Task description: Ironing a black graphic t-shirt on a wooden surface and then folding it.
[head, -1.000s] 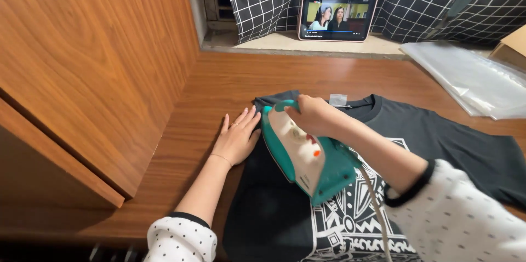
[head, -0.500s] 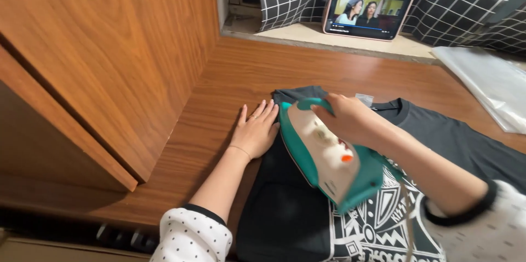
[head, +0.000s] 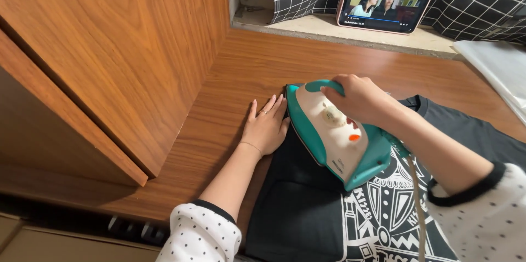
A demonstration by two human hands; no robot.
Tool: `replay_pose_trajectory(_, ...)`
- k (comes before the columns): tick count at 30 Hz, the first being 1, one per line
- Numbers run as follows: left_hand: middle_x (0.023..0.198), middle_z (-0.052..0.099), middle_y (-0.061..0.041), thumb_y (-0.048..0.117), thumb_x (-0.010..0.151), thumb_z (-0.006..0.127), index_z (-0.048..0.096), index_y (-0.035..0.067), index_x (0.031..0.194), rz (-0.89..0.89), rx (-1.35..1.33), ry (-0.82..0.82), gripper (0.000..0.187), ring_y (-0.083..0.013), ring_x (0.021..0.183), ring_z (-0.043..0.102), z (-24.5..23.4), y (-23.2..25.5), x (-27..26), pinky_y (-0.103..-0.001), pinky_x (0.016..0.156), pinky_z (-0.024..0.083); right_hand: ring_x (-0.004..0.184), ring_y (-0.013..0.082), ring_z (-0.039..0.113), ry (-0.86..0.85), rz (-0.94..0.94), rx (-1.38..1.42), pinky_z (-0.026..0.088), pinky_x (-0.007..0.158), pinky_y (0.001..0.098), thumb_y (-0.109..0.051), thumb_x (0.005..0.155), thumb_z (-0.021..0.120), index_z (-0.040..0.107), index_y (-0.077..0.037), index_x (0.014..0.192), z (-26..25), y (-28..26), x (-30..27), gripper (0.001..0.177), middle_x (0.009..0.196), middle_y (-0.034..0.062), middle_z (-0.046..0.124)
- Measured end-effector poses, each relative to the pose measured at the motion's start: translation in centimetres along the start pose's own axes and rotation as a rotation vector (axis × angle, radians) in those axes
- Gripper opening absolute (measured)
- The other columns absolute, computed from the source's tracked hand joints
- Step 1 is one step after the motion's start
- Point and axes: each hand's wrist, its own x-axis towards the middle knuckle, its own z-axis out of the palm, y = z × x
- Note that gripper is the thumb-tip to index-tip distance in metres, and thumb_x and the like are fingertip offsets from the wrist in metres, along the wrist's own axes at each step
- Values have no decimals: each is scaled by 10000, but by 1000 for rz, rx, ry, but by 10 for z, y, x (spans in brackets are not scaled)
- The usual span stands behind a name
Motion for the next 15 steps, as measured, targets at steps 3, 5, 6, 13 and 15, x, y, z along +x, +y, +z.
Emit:
replay_pose_trajectory(3, 1805, 246, -12, 451, 1133, 307, 284, 156, 1710, -5, -24, -3, 648, -189, 1672, 172, -4, -1, 1, -646, 1343, 46, 461, 301, 746, -22, 9, -13, 640, 426, 377, -358, 1003, 556, 689, -39, 1318, -3, 4, -4, 467, 614, 228, 747)
replay_pose_trajectory(5, 1805, 250, -14, 458, 1138, 285, 276, 158, 1715, 0, -43, -10, 651, -188, 1672, 177, -4, -2, -1, -644, 1343, 41, 480, 309, 756, -33, 18, -22, 645, 442, 382, -382, 1005, 559, 685, -67, 1343, -5, 5, -13, 478, 633, 234, 757)
replay_pose_trajectory(6, 1794, 281, -57, 440, 1154, 275, 257, 153, 1724, 14, -119, 53, 639, -235, 1653, 242, -4, -2, -2, -663, 1328, 87, 469, 319, 751, -26, -2, -38, 635, 440, 393, -392, 986, 613, 700, -82, 1357, -7, 2, -20, 491, 634, 242, 754)
replay_pose_trajectory(13, 1507, 660, -135, 394, 1141, 306, 556, 96, 1529, 131, -328, 344, 549, -289, 1481, 535, -3, -6, 9, -622, 1207, 310, 347, 172, 648, -137, -96, -158, 502, 539, 282, -481, 940, 738, 852, -263, 1087, -35, 14, -60, 286, 410, 76, 711)
replay_pose_trajectory(15, 1506, 661, -108, 433, 1126, 265, 581, 126, 1511, 113, -358, 232, 585, -265, 1508, 496, -17, 1, 1, -608, 1250, 224, 400, 186, 675, -177, -51, -179, 520, 560, 296, -478, 927, 738, 799, -317, 1265, -40, 20, -64, 379, 471, 93, 733)
